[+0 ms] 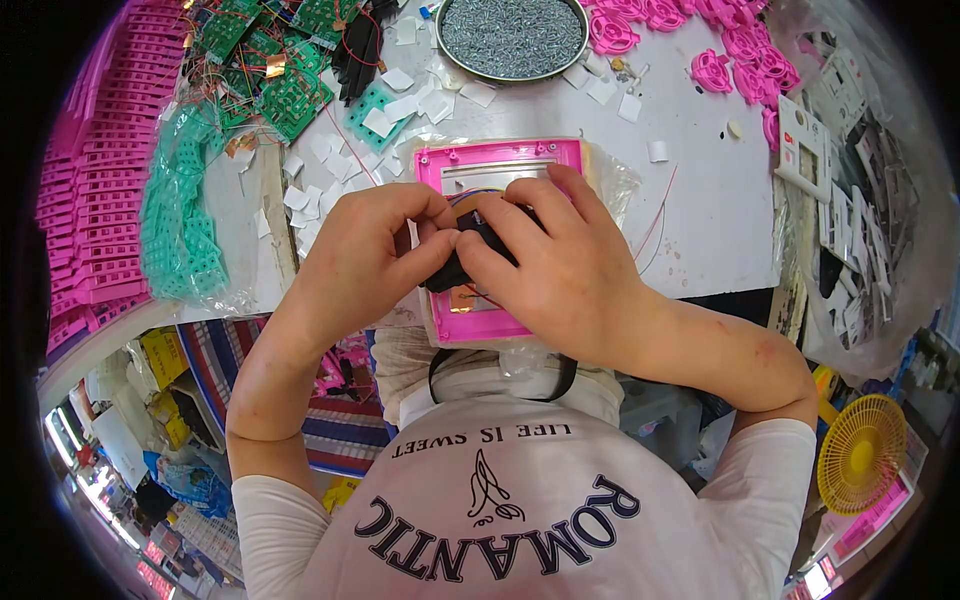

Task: Assembling small components into a pink tray and sliding them into a plastic packaging sleeve.

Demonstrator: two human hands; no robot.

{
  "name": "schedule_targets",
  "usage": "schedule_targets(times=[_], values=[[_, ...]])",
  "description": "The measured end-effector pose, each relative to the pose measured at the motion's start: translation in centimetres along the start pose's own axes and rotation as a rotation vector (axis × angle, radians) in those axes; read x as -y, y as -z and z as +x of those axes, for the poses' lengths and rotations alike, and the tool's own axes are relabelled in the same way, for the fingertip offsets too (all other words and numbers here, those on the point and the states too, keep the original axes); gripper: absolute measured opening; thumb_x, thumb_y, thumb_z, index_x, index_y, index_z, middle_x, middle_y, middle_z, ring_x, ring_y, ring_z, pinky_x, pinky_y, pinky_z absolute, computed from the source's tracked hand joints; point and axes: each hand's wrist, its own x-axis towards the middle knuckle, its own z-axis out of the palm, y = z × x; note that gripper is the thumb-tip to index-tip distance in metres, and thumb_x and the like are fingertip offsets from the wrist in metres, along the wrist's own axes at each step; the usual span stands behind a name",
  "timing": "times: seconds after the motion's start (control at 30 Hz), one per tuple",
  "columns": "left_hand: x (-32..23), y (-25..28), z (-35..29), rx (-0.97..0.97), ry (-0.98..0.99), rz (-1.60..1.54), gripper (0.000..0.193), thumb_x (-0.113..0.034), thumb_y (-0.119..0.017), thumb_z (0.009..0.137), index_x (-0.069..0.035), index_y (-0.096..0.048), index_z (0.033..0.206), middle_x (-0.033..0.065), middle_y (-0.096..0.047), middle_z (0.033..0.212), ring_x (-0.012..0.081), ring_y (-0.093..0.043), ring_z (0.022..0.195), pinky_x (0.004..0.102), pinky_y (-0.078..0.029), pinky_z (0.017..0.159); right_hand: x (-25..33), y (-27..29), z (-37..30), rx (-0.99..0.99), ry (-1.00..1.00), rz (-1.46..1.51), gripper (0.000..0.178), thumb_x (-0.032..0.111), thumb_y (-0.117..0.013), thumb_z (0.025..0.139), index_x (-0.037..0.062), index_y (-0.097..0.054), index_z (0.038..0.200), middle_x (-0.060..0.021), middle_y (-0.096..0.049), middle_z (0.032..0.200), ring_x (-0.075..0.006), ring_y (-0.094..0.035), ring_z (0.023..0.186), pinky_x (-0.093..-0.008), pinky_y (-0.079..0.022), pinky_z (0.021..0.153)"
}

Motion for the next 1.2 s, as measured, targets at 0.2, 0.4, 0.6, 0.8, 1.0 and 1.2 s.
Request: schedule_targets(times=[0.2, 0.4, 0.6, 0.8, 1.0, 1.2], values=[[0.4, 0.0, 0.9, 0.021, -0.079, 0.106, 0.012, -0.01, -0.069, 0.087, 0.002, -0.067, 0.089, 0.0108, -0.065, 0.072, 0.019, -0.06, 0.058, 0.0329, -0.047, 0.056, 0.5, 0.9, 0.5, 0.083, -0.028, -0.029, 0.046, 0.027, -0.075, 0.075, 0.0021, -0.065, 0.111, -0.0099, -0.065, 0.112, -0.0276, -0.058, 0.1, -0.0429, -0.048, 0.096], [0.2, 2.7, 4.8, 0.205, -0.257, 0.187, 0.016, -0.014, -0.068, 0.089, 0.001, -0.069, 0.084, 0.014, -0.065, 0.07, 0.0255, -0.062, 0.06, 0.0365, -0.048, 0.058, -3.0, 3.4, 0.1, 0.015, -0.126, 0.275, 0.069, 0.02, -0.086, 0.068, 0.0013, -0.059, 0.129, -0.0141, -0.065, 0.119, -0.0329, -0.061, 0.102, -0.0376, -0.052, 0.09], [4.6, 1.4, 15.5, -0.34, -0.414, 0.686, 0.017, -0.024, -0.067, 0.088, -0.008, -0.072, 0.085, 0.0105, -0.071, 0.085, 0.0294, -0.068, 0.083, 0.045, -0.052, 0.072, -12.9, 7.3, 1.8, -0.97, -0.252, 0.448, 0.035, 0.005, -0.058, 0.099, -0.0079, -0.055, 0.132, -0.0153, -0.065, 0.125, -0.0268, -0.064, 0.11, -0.0418, -0.049, 0.1], [4.0, 0.2, 17.8, -0.303, -0.518, 0.743, 0.018, -0.028, -0.065, 0.09, -0.012, -0.074, 0.089, 0.0073, -0.073, 0.089, 0.0262, -0.071, 0.09, 0.0464, -0.052, 0.072, -13.7, 10.5, 9.8, -1.008, -0.466, 0.951, 0.052, 0.024, -0.072, 0.089, -0.0055, -0.053, 0.128, -0.0137, -0.069, 0.086, -0.0216, -0.07, 0.078, -0.0336, -0.056, 0.073], [2.7, 1.5, 17.7, -0.265, -0.408, 0.794, 0.023, -0.032, -0.069, 0.087, -0.01, -0.073, 0.082, 0.0086, -0.072, 0.082, 0.0282, -0.071, 0.08, 0.0466, -0.052, 0.068, -15.3, 11.4, 9.1, -0.295, -0.075, 0.892, 0.057, 0.027, -0.075, 0.087, -0.0026, -0.053, 0.13, -0.0121, -0.066, 0.086, -0.0223, -0.067, 0.08, -0.0365, -0.055, 0.074], [-2.1, 0.6, 6.4, -0.415, -0.612, 0.494, 0.019, -0.017, -0.081, 0.079, -0.009, -0.064, 0.078, 0.0038, -0.065, 0.078, 0.0249, -0.064, 0.076, 0.0411, -0.045, 0.078, -9.3, 7.3, 5.8, -0.303, 0.056, 1.47, 0.048, 0.028, -0.054, 0.101, 0.0064, -0.044, 0.143, -0.0009, -0.058, 0.085, -0.0149, -0.054, 0.075, -0.033, -0.05, 0.076]])
